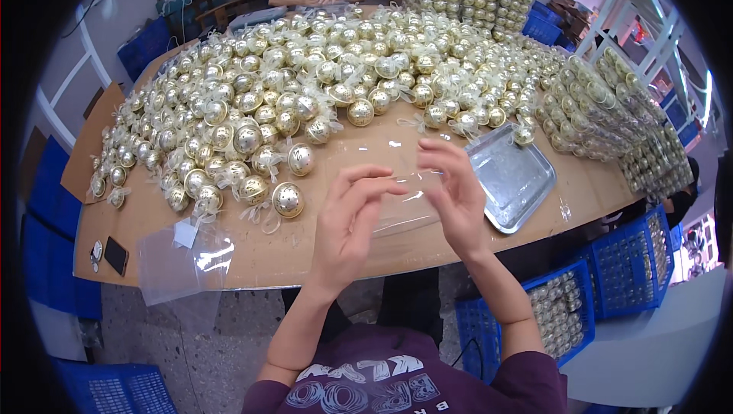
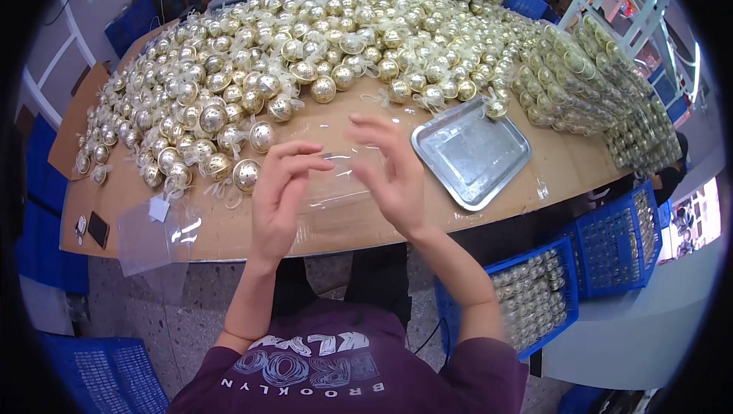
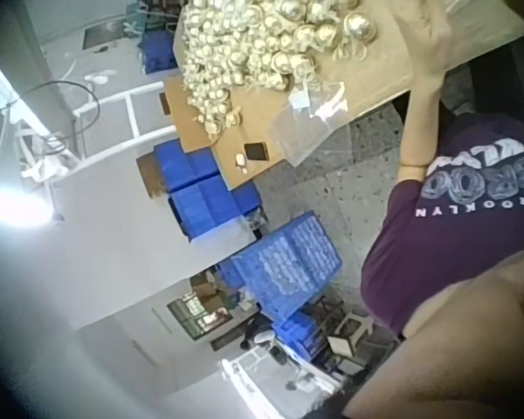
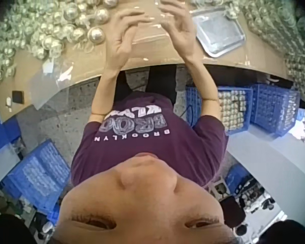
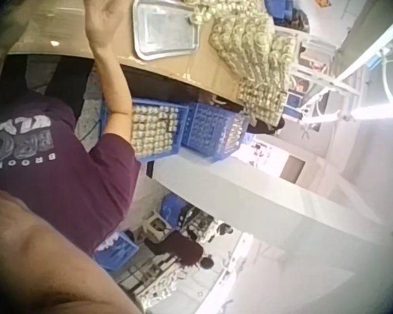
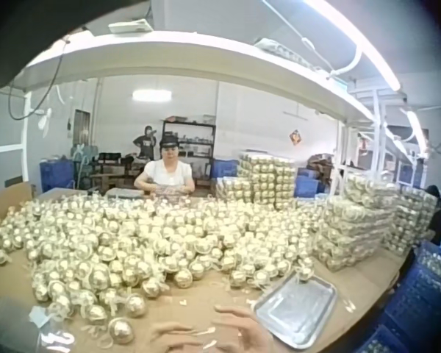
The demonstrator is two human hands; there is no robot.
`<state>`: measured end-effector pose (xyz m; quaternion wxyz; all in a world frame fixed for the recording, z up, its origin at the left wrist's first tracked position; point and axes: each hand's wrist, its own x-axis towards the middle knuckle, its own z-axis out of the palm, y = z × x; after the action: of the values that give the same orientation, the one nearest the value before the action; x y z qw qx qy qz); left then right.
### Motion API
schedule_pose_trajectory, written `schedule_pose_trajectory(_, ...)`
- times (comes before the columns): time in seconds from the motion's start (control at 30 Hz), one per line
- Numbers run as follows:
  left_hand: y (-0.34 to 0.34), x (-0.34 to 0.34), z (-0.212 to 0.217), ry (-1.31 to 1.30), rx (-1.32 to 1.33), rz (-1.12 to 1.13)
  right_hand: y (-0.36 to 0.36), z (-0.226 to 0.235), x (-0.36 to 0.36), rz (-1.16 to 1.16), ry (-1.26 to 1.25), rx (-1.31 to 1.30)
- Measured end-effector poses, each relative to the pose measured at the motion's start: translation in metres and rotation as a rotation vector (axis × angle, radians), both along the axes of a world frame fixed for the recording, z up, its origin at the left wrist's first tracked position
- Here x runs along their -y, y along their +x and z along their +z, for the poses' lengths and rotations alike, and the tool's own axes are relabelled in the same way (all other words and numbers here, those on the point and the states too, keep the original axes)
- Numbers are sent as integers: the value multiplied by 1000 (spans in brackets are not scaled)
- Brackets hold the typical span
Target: Packaging gold-colored ball ornaments into plastic bags and placing them on a tray.
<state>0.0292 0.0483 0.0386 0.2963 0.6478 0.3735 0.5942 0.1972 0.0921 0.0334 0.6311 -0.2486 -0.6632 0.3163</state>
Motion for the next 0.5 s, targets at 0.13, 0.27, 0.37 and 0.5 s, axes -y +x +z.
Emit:
schedule_pose_trajectory(0.13, -14, -5, -10, 439, -341, -3, 27, -4, -16, 195, 439, 433)
schedule_pose_trajectory(0.27, -28, -5, -27, 589, -546, 52, 27, 1, -15, 163, 581, 601)
schedule_pose_trajectory(0.37, -35, -2, -25, 591, -557, 68, 32, 13, -43, 522, 385, 511)
schedule_pose_trajectory(0.5, -58, 28, -12, 499, -486, 397, 53, 5, -150, -219, 170, 931)
